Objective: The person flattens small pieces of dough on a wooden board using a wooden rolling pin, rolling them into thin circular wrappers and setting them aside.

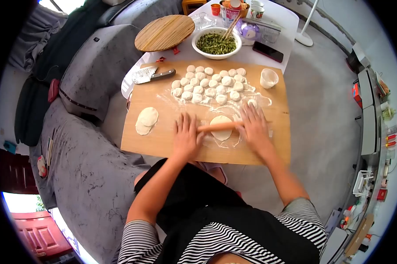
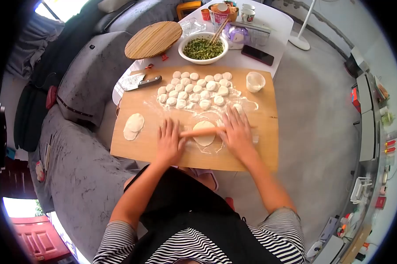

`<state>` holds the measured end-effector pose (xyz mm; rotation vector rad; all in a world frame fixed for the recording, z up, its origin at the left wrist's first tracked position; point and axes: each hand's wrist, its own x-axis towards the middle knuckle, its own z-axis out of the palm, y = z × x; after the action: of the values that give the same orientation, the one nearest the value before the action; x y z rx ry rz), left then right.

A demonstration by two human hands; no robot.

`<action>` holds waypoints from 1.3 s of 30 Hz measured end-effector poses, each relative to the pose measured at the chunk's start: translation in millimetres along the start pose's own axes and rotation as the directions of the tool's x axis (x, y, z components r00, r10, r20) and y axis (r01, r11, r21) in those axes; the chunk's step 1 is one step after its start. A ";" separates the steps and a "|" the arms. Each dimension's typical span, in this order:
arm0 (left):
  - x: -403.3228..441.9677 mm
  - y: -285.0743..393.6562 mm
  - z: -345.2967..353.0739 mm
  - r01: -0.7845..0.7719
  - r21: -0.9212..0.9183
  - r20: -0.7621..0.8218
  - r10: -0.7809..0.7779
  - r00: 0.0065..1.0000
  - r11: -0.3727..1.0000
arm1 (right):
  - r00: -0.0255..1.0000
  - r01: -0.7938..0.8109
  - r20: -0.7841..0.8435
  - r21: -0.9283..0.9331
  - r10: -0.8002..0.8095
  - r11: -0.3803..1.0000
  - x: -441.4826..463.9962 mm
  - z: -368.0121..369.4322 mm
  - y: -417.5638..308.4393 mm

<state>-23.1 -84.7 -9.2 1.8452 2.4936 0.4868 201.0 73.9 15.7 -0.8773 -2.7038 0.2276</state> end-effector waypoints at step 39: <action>1.9 3.3 -40.0 -0.015 -0.207 -0.305 -0.050 0.951 0.978 | 0.956 -0.145 -0.212 0.268 0.205 0.953 -42.8 -19.8 10.0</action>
<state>-27.9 -91.8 30.0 1.7846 2.5152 1.0674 245.8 57.7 22.5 -0.9987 -2.3162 0.4598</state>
